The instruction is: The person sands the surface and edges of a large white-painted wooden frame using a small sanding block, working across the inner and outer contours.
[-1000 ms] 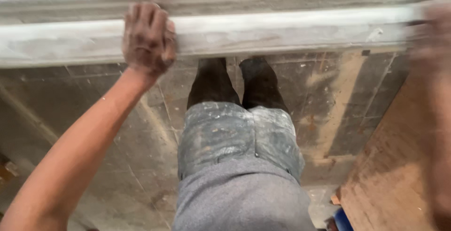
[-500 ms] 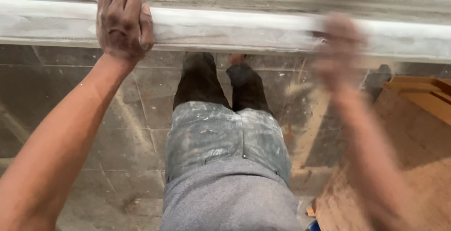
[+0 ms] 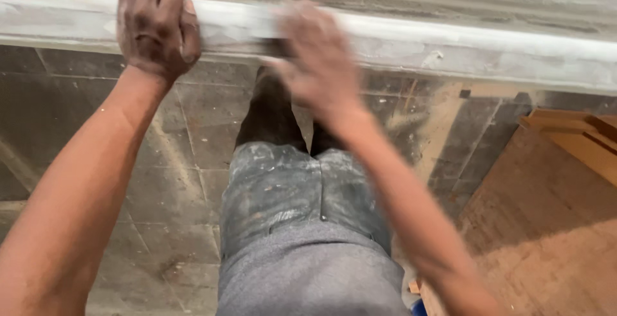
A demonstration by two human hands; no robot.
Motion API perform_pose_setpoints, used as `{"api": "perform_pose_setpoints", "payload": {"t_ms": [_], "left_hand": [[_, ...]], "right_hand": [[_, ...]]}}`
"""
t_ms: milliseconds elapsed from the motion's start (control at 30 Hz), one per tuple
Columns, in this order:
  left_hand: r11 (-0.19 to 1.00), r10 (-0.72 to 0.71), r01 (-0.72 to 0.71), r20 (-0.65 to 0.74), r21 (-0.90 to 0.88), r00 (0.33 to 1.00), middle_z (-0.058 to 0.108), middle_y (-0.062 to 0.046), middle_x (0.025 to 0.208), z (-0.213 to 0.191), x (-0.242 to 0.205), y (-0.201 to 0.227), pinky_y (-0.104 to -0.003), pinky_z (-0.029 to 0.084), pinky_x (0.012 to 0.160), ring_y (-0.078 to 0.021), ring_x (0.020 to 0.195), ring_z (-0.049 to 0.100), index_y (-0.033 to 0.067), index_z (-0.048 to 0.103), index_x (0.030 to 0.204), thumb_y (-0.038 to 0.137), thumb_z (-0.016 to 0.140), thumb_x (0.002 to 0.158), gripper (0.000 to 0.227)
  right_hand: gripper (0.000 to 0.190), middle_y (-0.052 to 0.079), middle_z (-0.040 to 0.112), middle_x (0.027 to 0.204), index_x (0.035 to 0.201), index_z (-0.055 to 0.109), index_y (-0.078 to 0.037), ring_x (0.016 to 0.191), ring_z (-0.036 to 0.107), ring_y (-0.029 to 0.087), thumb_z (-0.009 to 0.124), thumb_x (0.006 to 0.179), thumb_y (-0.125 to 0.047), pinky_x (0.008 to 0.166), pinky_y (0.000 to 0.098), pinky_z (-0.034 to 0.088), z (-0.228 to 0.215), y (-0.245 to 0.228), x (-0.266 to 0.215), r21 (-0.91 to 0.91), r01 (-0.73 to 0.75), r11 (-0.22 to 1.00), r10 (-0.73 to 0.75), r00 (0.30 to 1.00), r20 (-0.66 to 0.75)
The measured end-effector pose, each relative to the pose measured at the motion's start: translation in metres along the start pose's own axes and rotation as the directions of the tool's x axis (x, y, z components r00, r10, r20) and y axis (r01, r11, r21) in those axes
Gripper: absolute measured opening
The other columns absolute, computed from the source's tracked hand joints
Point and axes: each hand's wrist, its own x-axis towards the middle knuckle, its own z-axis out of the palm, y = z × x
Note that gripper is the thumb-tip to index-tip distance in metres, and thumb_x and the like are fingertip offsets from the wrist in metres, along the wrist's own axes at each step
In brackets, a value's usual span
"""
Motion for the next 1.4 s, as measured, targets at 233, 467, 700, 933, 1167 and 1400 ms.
{"api": "perform_pose_setpoints", "payload": {"t_ms": [233,467,700,933,1167,1400], "left_hand": [[0.997,-0.067,0.067,-0.013,-0.045,0.998,0.055,-0.017,0.104,-0.004,-0.002,0.004,-0.051,0.044,0.093,-0.0358,0.105,0.054,0.0004,0.055,0.089,0.007,0.052,0.097,0.01],[0.992,-0.09,0.083,-0.071,-0.099,0.993,0.056,-0.019,0.107,-0.006,0.0,0.006,-0.051,0.045,0.09,-0.0373,0.103,0.054,-0.0009,0.057,0.091,0.008,0.053,0.1,0.014],[0.979,-0.089,0.065,-0.12,-0.191,0.989,0.059,-0.02,0.106,-0.008,-0.005,0.0,-0.053,0.045,0.092,-0.0409,0.103,0.055,-0.0043,0.06,0.098,0.004,0.049,0.098,0.014],[0.959,-0.14,0.079,-0.212,-0.272,0.967,0.059,-0.02,0.108,0.01,-0.009,-0.001,-0.051,0.049,0.096,-0.0381,0.107,0.057,-0.0017,0.058,0.096,0.01,0.047,0.103,0.018],[0.913,-0.109,0.049,-0.126,-0.405,0.986,0.062,-0.018,0.107,-0.011,-0.017,-0.03,-0.049,0.048,0.091,-0.0356,0.104,0.06,-0.0019,0.063,0.109,0.008,0.046,0.107,0.02],[0.992,0.121,-0.124,-0.094,-0.024,0.988,0.059,-0.017,0.107,-0.032,-0.039,-0.06,-0.047,0.048,0.093,-0.035,0.104,0.058,0.0,0.058,0.098,0.004,0.051,0.104,0.01]], "right_hand": [[0.074,0.003,-0.002,0.175,0.167,0.005,-0.016,0.162,-0.001,0.019,0.033,0.114,-0.06,0.137,0.0399,0.002,-0.007,0.26,-0.174,0.33,-0.178,0.927,0.305,0.869,-0.388],[0.079,-0.001,-0.012,0.176,0.169,-0.005,-0.019,0.163,-0.009,0.015,0.038,0.115,-0.057,0.137,0.0379,-0.003,0.013,-0.043,0.008,0.147,0.087,0.985,0.064,0.607,-0.792],[0.066,0.007,0.029,0.171,0.167,0.02,-0.015,0.157,0.034,0.022,0.041,0.115,-0.05,0.127,0.034,0.036,0.008,0.203,-0.146,0.625,0.072,0.778,0.265,0.864,-0.429],[0.077,0.002,0.009,0.173,0.168,0.005,-0.019,0.161,0.011,0.018,0.045,0.115,-0.058,0.13,0.0386,0.016,0.024,0.103,-0.081,0.237,-0.126,0.963,0.248,0.758,-0.603],[0.08,0.011,0.009,0.174,0.165,0.004,-0.009,0.16,0.014,0.025,0.049,0.114,-0.051,0.134,0.0445,0.019,0.034,-0.022,0.022,-0.067,0.058,0.996,-0.086,0.819,-0.567],[0.062,0.013,0.015,0.176,0.169,0.009,-0.007,0.159,0.027,0.023,0.029,0.116,-0.035,0.133,0.0424,0.025,-0.009,0.142,-0.142,0.588,-0.05,0.807,0.303,0.89,-0.341]]}}
